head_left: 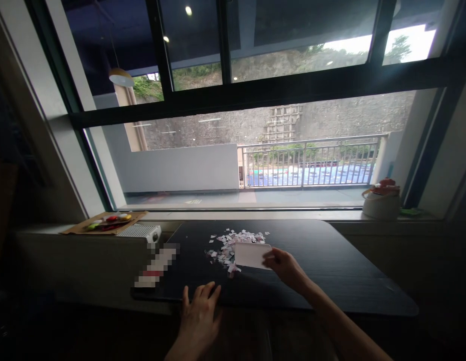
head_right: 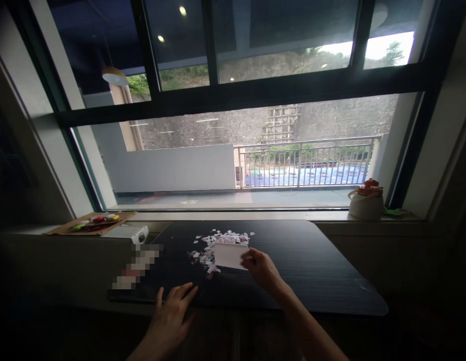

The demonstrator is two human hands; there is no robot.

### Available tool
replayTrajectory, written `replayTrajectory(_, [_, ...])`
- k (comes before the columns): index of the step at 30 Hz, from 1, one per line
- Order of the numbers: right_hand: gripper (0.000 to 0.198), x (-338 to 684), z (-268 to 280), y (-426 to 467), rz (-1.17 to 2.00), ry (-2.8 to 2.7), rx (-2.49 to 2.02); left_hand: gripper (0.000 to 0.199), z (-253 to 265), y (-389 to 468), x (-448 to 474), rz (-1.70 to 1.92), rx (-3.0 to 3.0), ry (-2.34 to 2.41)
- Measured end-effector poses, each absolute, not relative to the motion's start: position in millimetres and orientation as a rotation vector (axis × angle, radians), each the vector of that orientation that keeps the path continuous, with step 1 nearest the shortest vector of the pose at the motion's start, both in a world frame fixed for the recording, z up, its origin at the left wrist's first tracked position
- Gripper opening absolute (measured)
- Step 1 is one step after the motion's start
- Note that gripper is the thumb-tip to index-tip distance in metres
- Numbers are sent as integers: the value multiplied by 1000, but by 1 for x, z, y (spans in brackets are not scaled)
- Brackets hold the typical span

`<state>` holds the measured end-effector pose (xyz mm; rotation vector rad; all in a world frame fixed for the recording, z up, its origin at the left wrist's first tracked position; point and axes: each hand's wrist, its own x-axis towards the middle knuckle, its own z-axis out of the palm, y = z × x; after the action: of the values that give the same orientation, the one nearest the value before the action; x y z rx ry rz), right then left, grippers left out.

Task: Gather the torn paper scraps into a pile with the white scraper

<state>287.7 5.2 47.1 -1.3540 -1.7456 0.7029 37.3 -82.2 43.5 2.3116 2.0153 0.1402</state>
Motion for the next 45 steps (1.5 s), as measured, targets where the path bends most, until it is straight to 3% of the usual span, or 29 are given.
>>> replayTrajectory(20, [21, 307, 66, -20, 573, -1802, -1485, 51, 44, -82, 37, 133, 2323, 2014])
replayTrajectory(25, [18, 312, 55, -18, 738, -1802, -1415, 50, 45, -83, 38, 138, 2315, 2027])
replayTrajectory(30, [22, 308, 58, -9, 585, -1742, -1495, 50, 45, -84, 38, 143, 2324, 2028])
replayTrajectory(45, [21, 303, 65, -14, 511, -1782, -1462, 49, 48, -85, 38, 140, 2331, 2018])
